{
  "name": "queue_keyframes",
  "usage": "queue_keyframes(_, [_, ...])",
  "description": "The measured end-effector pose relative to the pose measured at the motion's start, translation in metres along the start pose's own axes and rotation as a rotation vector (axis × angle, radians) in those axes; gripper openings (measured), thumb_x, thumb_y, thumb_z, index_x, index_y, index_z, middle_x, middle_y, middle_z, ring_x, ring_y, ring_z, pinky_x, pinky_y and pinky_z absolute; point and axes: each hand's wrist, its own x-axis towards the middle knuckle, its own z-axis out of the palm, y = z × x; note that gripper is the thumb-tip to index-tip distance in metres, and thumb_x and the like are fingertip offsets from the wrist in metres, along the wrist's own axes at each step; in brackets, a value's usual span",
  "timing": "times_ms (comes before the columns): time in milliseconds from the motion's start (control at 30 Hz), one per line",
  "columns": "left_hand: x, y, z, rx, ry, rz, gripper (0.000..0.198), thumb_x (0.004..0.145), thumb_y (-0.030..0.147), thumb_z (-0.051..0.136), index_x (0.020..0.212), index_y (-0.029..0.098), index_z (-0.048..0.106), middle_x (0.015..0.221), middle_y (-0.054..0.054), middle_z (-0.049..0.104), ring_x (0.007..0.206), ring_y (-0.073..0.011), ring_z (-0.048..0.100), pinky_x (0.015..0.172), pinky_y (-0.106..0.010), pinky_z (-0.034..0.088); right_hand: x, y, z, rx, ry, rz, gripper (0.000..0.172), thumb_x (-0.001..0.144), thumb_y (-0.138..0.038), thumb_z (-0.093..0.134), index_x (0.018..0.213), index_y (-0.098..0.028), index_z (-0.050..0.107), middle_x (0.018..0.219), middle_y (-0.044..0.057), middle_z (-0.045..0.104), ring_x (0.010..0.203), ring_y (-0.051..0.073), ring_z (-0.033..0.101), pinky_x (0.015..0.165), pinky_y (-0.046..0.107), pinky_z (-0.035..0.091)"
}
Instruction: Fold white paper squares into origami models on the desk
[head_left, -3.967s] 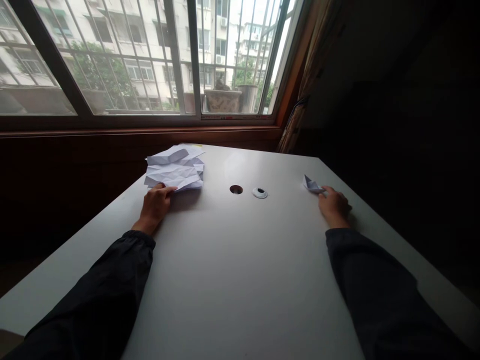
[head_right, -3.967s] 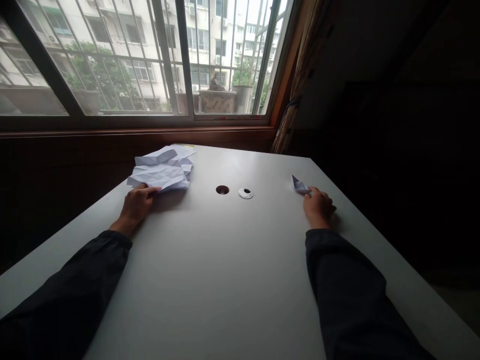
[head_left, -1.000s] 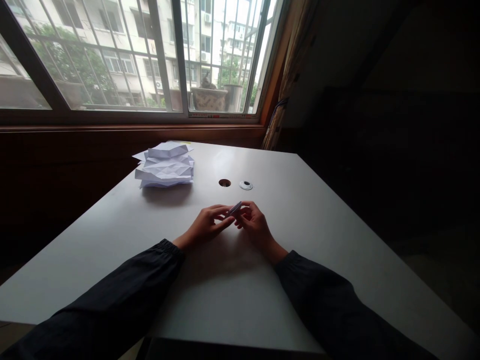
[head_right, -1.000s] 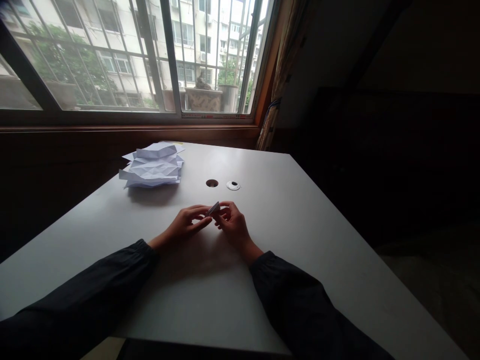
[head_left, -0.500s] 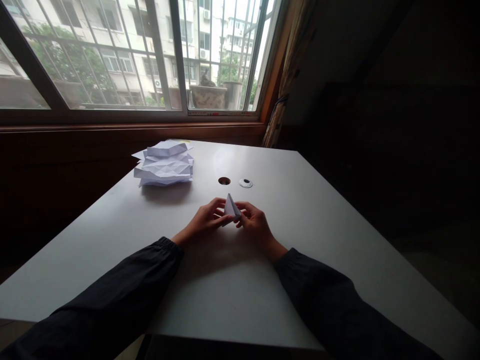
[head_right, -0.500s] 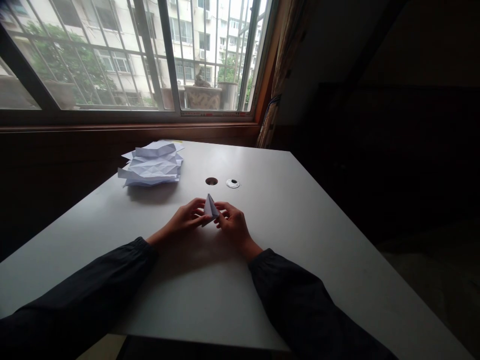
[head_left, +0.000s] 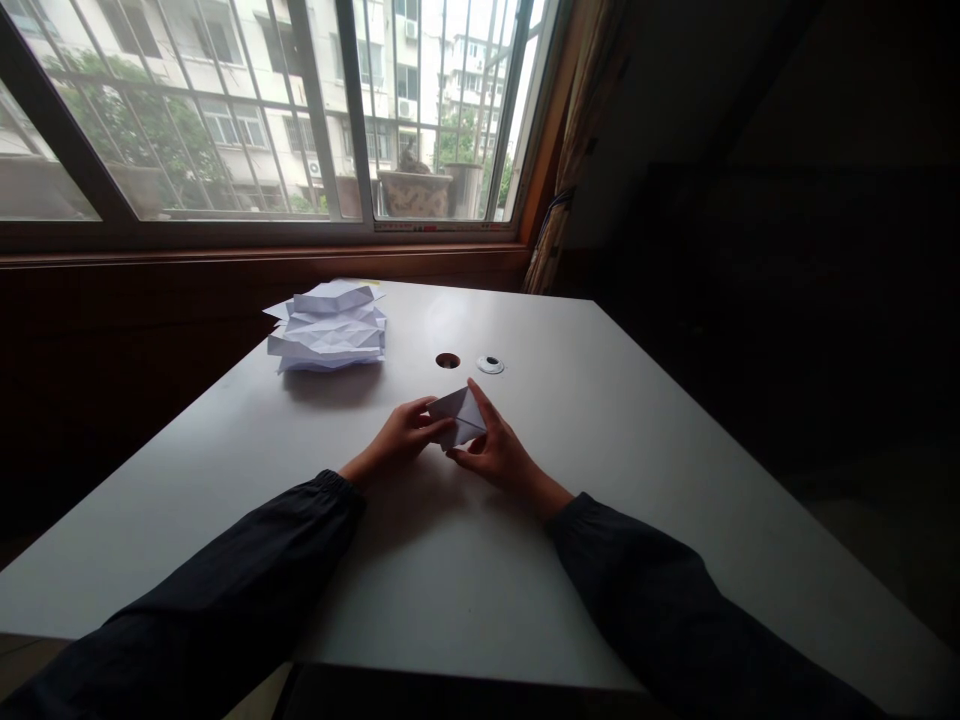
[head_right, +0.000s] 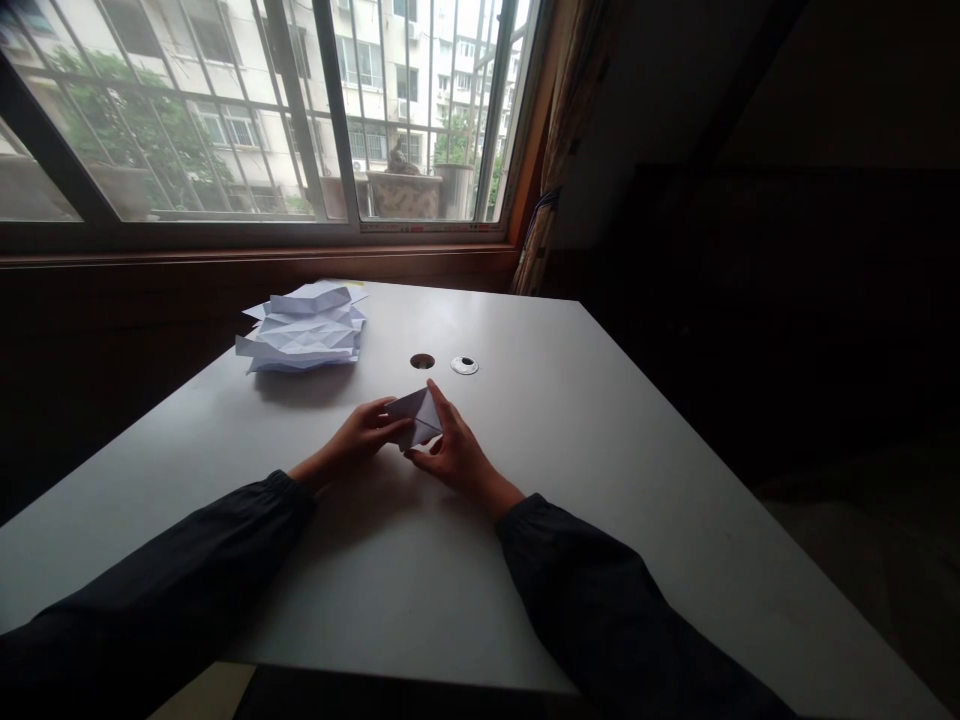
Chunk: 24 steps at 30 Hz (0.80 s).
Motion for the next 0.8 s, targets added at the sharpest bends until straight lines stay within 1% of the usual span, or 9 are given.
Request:
queue_keyframes(133, [-0.0004, 0.0042, 0.0017, -0.141, -0.019, -0.047, 0.039, 0.083, 0.040, 0.079, 0.107, 0.011, 0.067, 0.096, -0.011, 0.074, 0.086, -0.0224, 0.071, 0.076, -0.031, 0.056, -0.0024, -0.0016, -0.0013, 0.011, -0.025, 0.024, 0.117, 0.070, -0.036, 0.088, 0.162, -0.035, 0.016, 0.143, 0.015, 0.050, 0.064, 0.010, 0.059, 0.062, 0.032, 0.060])
queue_keyframes(267, [-0.0021, 0.0089, 0.0033, -0.198, -0.039, -0.066, 0.037, 0.082, 0.038, 0.079, 0.104, 0.011, 0.069, 0.092, -0.009, 0.074, 0.082, -0.0200, 0.069, 0.075, -0.029, 0.054, -0.0022, 0.0011, -0.0024, -0.023, 0.000, -0.002, 0.108, 0.070, -0.044, 0.088, 0.159, -0.033, 0.027, 0.139, 0.014, 0.049, 0.067, 0.013, 0.060, 0.062, 0.035, 0.062])
queue_keyframes(333, [-0.0030, 0.0101, 0.0034, -0.210, -0.046, -0.068, 0.035, 0.082, 0.038, 0.080, 0.103, 0.011, 0.069, 0.092, -0.008, 0.074, 0.083, -0.0195, 0.069, 0.076, -0.028, 0.053, -0.0015, 0.0031, -0.0026, -0.047, 0.026, -0.031, 0.105, 0.070, -0.048, 0.087, 0.158, -0.032, 0.032, 0.139, 0.016, 0.047, 0.080, 0.020, 0.064, 0.065, 0.037, 0.063])
queue_keyframes(400, [-0.0037, 0.0104, 0.0030, -0.212, -0.053, -0.065, 0.034, 0.082, 0.036, 0.080, 0.104, 0.011, 0.069, 0.094, -0.008, 0.073, 0.085, -0.0194, 0.068, 0.077, -0.028, 0.052, -0.0004, 0.0046, -0.0027, -0.084, 0.065, -0.087, 0.103, 0.069, -0.049, 0.088, 0.155, -0.029, 0.037, 0.142, 0.016, 0.045, 0.105, 0.029, 0.064, 0.081, 0.043, 0.063])
queue_keyframes(467, [-0.0040, 0.0097, 0.0024, -0.206, -0.066, -0.057, 0.035, 0.081, 0.033, 0.082, 0.106, 0.012, 0.069, 0.099, -0.009, 0.073, 0.090, -0.0203, 0.068, 0.080, -0.028, 0.052, 0.0004, 0.0057, -0.0027, -0.121, 0.103, -0.147, 0.101, 0.067, -0.048, 0.090, 0.153, -0.027, 0.040, 0.144, 0.015, 0.046, 0.127, 0.034, 0.054, 0.103, 0.051, 0.054])
queue_keyframes(533, [-0.0038, 0.0080, 0.0016, -0.196, -0.088, -0.044, 0.039, 0.078, 0.031, 0.084, 0.109, 0.013, 0.069, 0.104, -0.010, 0.073, 0.097, -0.0222, 0.068, 0.086, -0.031, 0.052, 0.0006, 0.0061, -0.0028, -0.130, 0.119, -0.162, 0.100, 0.068, -0.048, 0.090, 0.152, -0.026, 0.041, 0.145, 0.014, 0.049, 0.135, 0.034, 0.049, 0.114, 0.053, 0.043])
queue_keyframes(667, [-0.0038, 0.0036, 0.0010, -0.203, -0.121, -0.035, 0.048, 0.075, 0.028, 0.087, 0.117, 0.016, 0.068, 0.117, -0.012, 0.071, 0.110, -0.0271, 0.067, 0.098, -0.038, 0.051, 0.0008, 0.0047, -0.0040, -0.112, 0.107, -0.123, 0.097, 0.071, -0.050, 0.087, 0.152, -0.023, 0.041, 0.149, 0.016, 0.050, 0.136, 0.035, 0.050, 0.114, 0.052, 0.043])
queue_keyframes(733, [-0.0042, 0.0031, 0.0019, -0.211, -0.155, -0.043, 0.049, 0.077, 0.029, 0.085, 0.120, 0.016, 0.067, 0.121, -0.013, 0.070, 0.112, -0.0287, 0.067, 0.099, -0.041, 0.050, 0.0014, 0.0030, -0.0049, -0.101, 0.078, -0.124, 0.094, 0.073, -0.048, 0.086, 0.152, -0.022, 0.042, 0.149, 0.017, 0.052, 0.136, 0.035, 0.052, 0.113, 0.051, 0.044])
queue_keyframes(800, [-0.0044, 0.0046, 0.0038, -0.197, -0.213, -0.042, 0.047, 0.080, 0.032, 0.083, 0.121, 0.015, 0.068, 0.119, -0.014, 0.071, 0.110, -0.0296, 0.068, 0.098, -0.041, 0.051, 0.0021, 0.0010, -0.0057, -0.061, 0.027, -0.127, 0.091, 0.076, -0.045, 0.085, 0.152, -0.022, 0.041, 0.145, 0.017, 0.056, 0.131, 0.034, 0.057, 0.110, 0.049, 0.048])
